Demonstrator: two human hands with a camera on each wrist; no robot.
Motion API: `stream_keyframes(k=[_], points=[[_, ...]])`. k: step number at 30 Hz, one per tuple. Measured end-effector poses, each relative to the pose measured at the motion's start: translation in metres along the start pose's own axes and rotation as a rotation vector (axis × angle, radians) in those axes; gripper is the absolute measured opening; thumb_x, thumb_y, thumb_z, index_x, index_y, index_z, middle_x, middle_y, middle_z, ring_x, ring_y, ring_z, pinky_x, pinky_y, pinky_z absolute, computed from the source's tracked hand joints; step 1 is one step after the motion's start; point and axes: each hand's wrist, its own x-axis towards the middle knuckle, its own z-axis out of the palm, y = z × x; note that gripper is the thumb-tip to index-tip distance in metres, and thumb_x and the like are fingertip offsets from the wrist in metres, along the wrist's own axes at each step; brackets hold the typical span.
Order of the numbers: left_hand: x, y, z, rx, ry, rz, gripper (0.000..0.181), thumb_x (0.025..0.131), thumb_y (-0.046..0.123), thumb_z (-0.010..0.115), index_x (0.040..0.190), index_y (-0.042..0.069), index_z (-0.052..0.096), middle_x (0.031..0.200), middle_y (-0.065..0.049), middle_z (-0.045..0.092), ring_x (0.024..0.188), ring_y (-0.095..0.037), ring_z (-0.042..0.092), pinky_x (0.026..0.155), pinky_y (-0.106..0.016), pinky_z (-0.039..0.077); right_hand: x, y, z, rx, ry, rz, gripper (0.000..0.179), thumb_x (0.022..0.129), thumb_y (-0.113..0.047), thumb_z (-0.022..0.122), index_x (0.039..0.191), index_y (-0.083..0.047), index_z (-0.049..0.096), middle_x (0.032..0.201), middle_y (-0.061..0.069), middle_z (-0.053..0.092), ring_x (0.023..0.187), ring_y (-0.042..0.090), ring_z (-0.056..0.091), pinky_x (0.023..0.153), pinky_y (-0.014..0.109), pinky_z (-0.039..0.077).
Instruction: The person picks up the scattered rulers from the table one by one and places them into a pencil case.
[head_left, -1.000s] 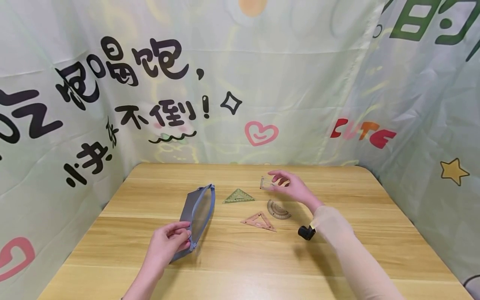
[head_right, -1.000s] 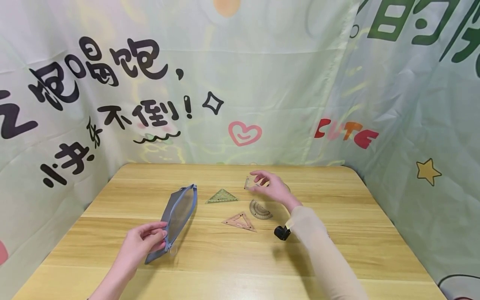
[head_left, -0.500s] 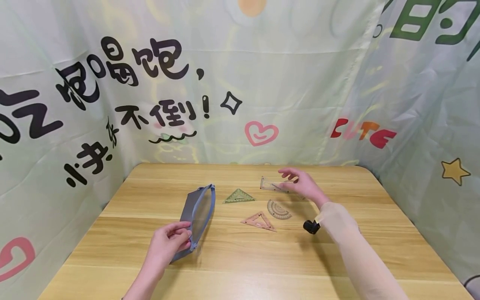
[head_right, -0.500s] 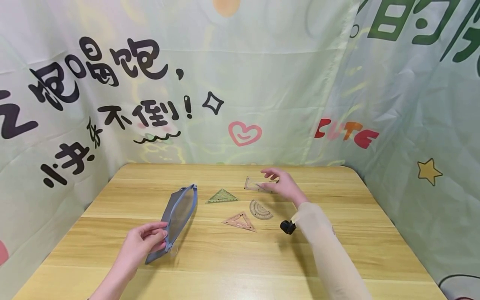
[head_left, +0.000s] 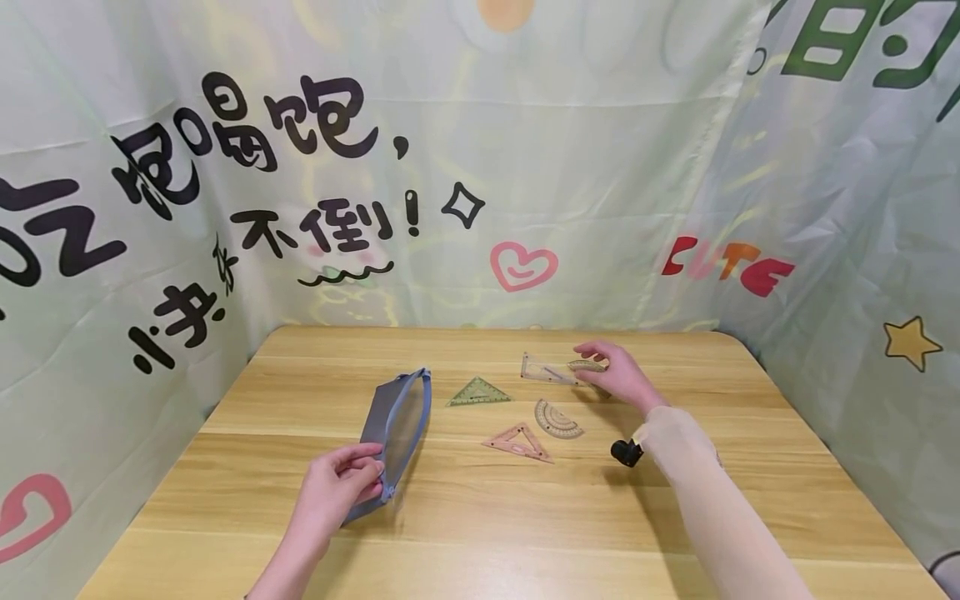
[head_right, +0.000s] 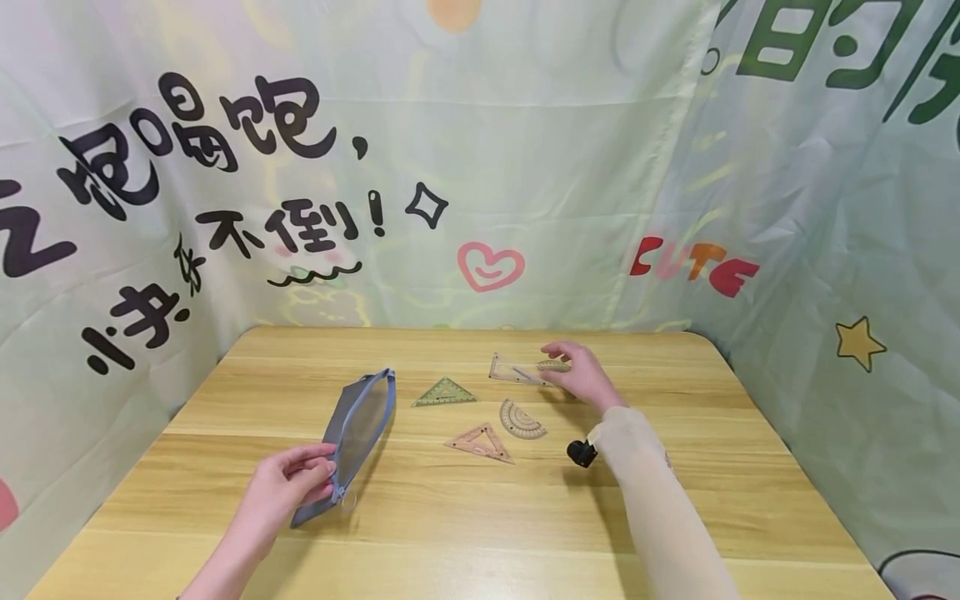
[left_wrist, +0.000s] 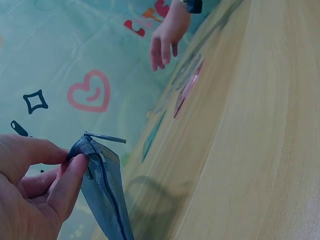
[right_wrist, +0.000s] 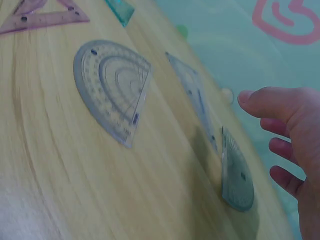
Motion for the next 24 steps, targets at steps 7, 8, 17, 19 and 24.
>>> stream_keyframes(k=[7,8,17,19,24], points=[[0.000,0.000,0.000,0.004,0.000,0.005,0.030,0.090,0.000,0.065,0.120,-0.006,0.065,0.088,-0.005,0.066,0.076,-0.010,0.066,0.069,-0.020,0.062,-0.001,0.016,0.002,-0.059,0.017,0.029,0.050,0.088,-0.015,0.074,0.132,0.001,0.058,0.128,0.024,0.058,0.116,0.043,0.052,0.100,0.059,0.047],[0.000,0.000,0.000,0.005,-0.001,0.005,0.030,0.090,0.000,0.065,0.120,-0.006,0.065,0.088,-0.005,0.065,0.076,-0.010,0.066,0.069,-0.020,0.062,-0.002,0.017,0.002,-0.065,0.020,0.031,0.050,0.088,-0.015,0.074,0.132,0.001,0.058,0.127,0.025,0.057,0.116,0.043,0.052,0.100,0.059,0.047],[-0.001,0.001,-0.002,0.004,-0.001,0.000,0.031,0.091,0.001,0.065,0.121,-0.005,0.065,0.089,-0.006,0.065,0.076,-0.010,0.066,0.069,-0.020,0.062,-0.010,0.018,0.005,-0.153,0.030,0.096,0.055,0.091,-0.020,0.070,0.136,0.005,0.052,0.129,0.030,0.050,0.120,0.047,0.047,0.104,0.063,0.042],[-0.001,0.002,-0.002,0.003,-0.002,-0.001,0.031,0.091,0.001,0.065,0.121,-0.005,0.065,0.089,-0.006,0.065,0.076,-0.010,0.066,0.069,-0.020,0.062,-0.011,0.019,0.005,-0.180,0.034,0.107,0.057,0.091,-0.022,0.070,0.136,0.006,0.051,0.127,0.031,0.051,0.117,0.046,0.048,0.103,0.063,0.043],[-0.001,0.001,-0.003,0.001,-0.004,0.002,0.031,0.091,0.001,0.065,0.121,-0.005,0.065,0.090,-0.006,0.065,0.077,-0.011,0.066,0.070,-0.020,0.062,-0.012,0.022,0.007,-0.249,0.046,0.118,0.058,0.090,-0.027,0.069,0.135,0.006,0.053,0.123,0.029,0.052,0.115,0.045,0.048,0.102,0.062,0.042]])
